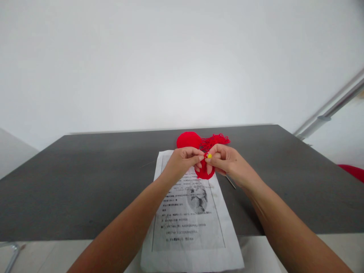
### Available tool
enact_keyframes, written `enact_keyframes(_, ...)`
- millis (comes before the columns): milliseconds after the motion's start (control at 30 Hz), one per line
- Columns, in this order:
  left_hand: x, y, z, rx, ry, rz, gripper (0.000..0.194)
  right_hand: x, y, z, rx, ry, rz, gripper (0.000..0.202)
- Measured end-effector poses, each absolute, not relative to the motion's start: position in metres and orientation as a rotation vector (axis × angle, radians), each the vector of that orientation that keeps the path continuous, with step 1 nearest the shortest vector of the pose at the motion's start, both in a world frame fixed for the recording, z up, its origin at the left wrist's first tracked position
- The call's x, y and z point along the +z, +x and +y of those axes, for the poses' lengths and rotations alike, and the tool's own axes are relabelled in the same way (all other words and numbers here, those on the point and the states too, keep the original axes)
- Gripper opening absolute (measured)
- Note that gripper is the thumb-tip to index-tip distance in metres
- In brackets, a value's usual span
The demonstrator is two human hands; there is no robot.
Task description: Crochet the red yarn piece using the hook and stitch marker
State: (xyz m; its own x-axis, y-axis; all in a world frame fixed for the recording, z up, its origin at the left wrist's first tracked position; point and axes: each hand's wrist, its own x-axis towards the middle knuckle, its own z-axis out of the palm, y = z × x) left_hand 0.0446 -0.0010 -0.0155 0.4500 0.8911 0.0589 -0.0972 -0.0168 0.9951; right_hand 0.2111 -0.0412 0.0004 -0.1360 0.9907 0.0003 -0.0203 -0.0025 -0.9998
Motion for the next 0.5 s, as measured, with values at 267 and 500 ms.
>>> enact_keyframes(267,-0.0116,0.0453,-0.0023,0.945,1.400,0.794,0.005,0.0004,0.2102,-0.0401,1.331,-1.101,-1.249,0.021)
enact_keyframes(500,-0.0075,0.0452,-0.0067,0.969,1.495,0.826,0.006,0.0034,0.2100,-0.0405,1.358,-1.100,-1.195,0.022)
